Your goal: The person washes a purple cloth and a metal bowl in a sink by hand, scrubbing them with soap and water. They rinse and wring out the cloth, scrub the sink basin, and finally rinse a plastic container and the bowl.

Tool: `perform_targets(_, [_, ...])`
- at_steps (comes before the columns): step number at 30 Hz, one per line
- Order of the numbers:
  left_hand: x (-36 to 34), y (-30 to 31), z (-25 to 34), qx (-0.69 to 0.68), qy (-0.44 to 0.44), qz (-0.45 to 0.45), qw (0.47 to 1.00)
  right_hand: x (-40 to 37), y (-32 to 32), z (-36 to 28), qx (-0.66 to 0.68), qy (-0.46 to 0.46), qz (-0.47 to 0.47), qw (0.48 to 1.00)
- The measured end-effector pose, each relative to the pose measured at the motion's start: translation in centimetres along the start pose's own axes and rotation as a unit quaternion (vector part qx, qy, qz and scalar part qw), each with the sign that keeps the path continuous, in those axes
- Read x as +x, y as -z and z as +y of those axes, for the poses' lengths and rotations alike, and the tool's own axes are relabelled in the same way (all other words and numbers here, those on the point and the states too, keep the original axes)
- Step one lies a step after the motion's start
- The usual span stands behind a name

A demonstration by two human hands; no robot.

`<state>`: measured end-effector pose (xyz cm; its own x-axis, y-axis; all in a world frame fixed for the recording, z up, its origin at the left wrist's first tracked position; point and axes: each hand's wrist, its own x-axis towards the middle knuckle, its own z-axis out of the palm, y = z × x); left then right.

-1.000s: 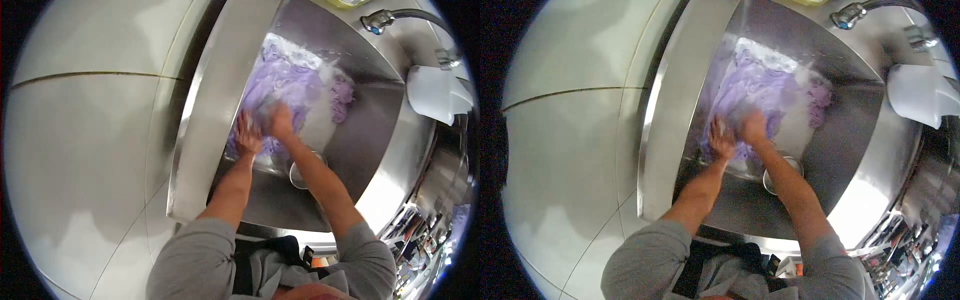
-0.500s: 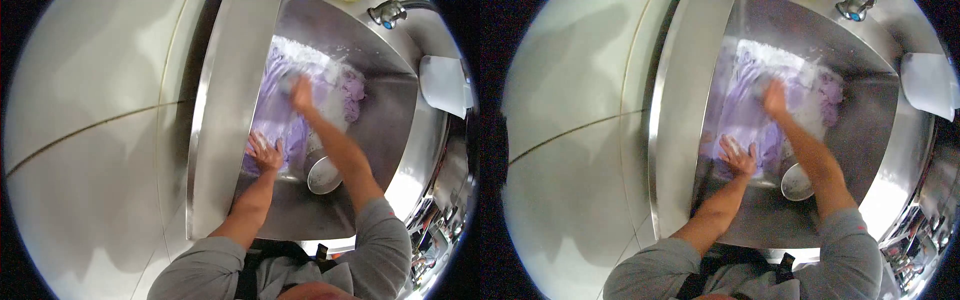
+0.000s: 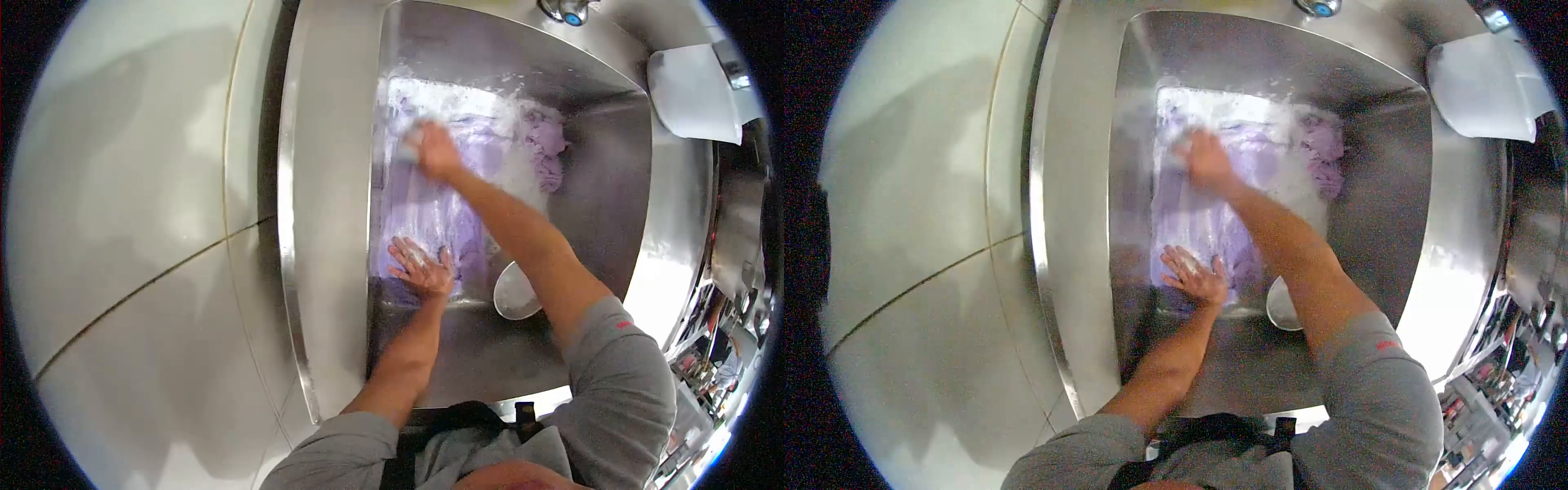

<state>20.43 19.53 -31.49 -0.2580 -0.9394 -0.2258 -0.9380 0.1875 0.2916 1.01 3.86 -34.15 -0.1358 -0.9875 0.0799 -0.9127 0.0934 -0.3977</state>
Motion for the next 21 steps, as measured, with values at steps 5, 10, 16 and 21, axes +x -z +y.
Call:
perform_targets(5, [4.8, -2.2, 3.5, -0.031, -0.143, -0.089, 0.985, -1.5, 4.4, 2.5, 0.151, -0.185, 0.057, 0.97])
perform_targets(10, [17.9, -4.0, 7.5, 0.023, -0.327, 0.067, 0.942, -8.7, 8.1, 3.8, 0.351, -0.383, 0.055, 0.853])
perform_targets(16, [19.6, -1.6, 8.7, 0.26, -0.387, 0.044, 0.884, -14.1, 10.3, 3.3, 0.35, -0.465, 0.104, 0.807])
perform_targets(21, [19.0, 1.7, 7.1, 0.154, -0.208, -0.027, 0.966, -14.4, 10.7, 4.8, 0.246, -0.41, 0.102, 0.872])
